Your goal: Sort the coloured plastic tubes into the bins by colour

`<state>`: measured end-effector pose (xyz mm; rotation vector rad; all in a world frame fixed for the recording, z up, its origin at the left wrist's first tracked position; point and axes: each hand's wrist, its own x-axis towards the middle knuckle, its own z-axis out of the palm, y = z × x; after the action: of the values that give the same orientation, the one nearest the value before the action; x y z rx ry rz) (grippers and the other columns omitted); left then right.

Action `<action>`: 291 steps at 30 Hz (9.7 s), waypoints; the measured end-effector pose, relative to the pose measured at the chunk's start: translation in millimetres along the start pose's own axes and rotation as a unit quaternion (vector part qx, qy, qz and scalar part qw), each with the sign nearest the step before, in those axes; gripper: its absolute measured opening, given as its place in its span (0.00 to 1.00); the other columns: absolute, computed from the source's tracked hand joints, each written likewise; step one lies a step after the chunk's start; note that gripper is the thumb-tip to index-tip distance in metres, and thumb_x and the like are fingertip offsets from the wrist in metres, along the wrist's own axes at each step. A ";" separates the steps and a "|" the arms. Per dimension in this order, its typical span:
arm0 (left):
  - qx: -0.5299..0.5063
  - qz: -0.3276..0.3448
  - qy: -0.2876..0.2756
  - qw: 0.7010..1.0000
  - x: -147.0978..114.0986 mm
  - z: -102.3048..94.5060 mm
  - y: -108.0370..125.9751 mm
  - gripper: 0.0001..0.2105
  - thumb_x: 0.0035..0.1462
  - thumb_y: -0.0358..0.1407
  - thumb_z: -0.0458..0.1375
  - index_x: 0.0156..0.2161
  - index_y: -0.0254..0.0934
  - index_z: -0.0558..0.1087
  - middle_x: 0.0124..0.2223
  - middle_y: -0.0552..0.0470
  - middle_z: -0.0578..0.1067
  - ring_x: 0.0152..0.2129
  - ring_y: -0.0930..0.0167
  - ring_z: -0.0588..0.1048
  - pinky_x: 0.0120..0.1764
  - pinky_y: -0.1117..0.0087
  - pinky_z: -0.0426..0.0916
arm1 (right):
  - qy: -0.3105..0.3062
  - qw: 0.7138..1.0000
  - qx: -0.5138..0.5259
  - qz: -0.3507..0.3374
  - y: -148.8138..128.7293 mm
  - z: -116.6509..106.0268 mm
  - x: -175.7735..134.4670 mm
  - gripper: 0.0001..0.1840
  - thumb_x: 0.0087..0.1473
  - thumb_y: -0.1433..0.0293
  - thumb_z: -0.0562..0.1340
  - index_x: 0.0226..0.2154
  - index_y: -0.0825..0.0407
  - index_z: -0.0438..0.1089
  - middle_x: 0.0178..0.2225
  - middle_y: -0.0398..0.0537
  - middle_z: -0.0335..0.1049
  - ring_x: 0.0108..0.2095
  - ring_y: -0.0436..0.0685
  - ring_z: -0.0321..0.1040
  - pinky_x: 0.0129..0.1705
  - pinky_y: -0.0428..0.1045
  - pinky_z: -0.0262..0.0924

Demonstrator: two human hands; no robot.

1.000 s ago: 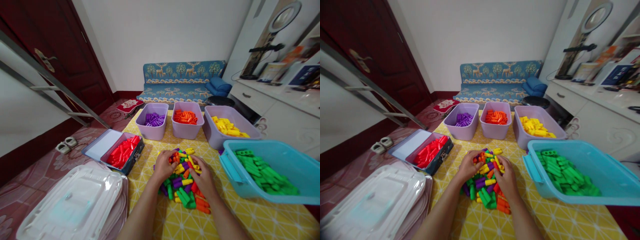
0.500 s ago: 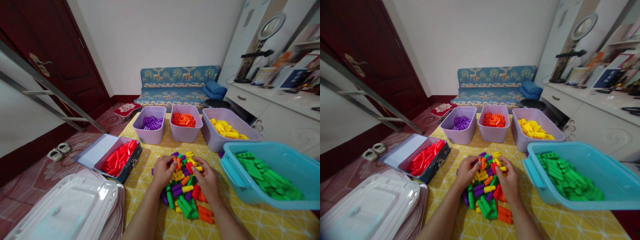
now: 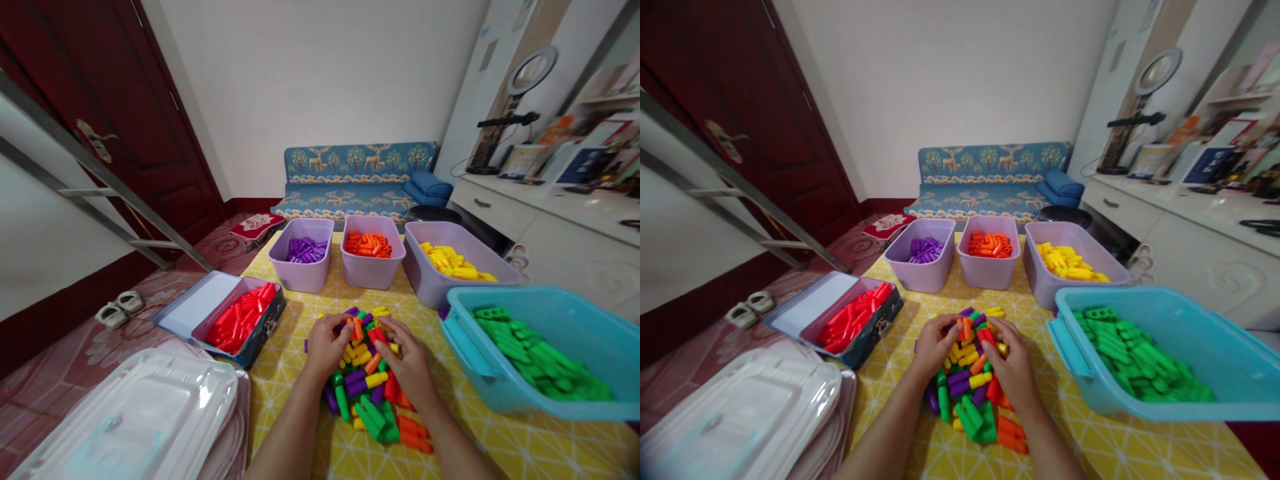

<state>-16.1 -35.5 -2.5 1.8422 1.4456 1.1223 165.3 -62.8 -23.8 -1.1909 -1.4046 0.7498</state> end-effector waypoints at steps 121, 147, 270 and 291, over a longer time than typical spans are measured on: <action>-0.127 -0.012 -0.006 0.992 1.7 8.3 -7.5 0.14 0.57 0.35 0.55 0.47 0.37 0.76 0.38 0.49 0.80 0.37 0.69 0.76 0.46 0.67 0.69 | 0.300 0.943 0.141 -0.039 -79.3 -4.3 35.9 0.14 0.50 0.66 0.65 0.41 0.51 0.69 0.31 0.43 0.72 0.30 0.51 0.69 0.35 0.47 0.63; -0.085 0.004 0.006 0.996 2.3 10.5 -10.4 0.11 0.56 0.34 0.56 0.43 0.39 0.78 0.43 0.49 0.80 0.42 0.67 0.76 0.49 0.66 0.69 | -0.106 0.919 -0.376 -0.052 6.1 2.2 35.7 0.35 0.48 0.81 0.52 0.59 0.49 0.62 0.62 0.48 0.57 0.63 0.62 0.48 0.63 0.62 0.43; -0.238 -0.006 0.009 0.971 -1.8 0.7 2.6 0.19 0.58 0.42 0.57 0.52 0.37 0.71 0.26 0.55 0.74 0.24 0.73 0.71 0.31 0.74 0.67 | -0.148 0.982 0.027 0.111 -50.2 30.2 32.1 0.20 0.46 0.66 0.63 0.44 0.54 0.71 0.28 0.43 0.73 0.22 0.49 0.66 0.25 0.46 0.63; -0.244 -0.024 0.025 0.969 -0.3 1.8 5.9 0.16 0.60 0.40 0.53 0.48 0.35 0.75 0.30 0.50 0.77 0.29 0.72 0.74 0.41 0.69 0.68 | 0.149 0.932 0.329 0.039 -83.6 -30.5 57.6 0.19 0.44 0.62 0.70 0.40 0.50 0.70 0.46 0.50 0.72 0.47 0.56 0.71 0.48 0.50 0.66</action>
<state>-11.5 -37.3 1.3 1.4337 1.1039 1.3639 179.5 -38.7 78.5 -0.7839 -0.7592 0.9526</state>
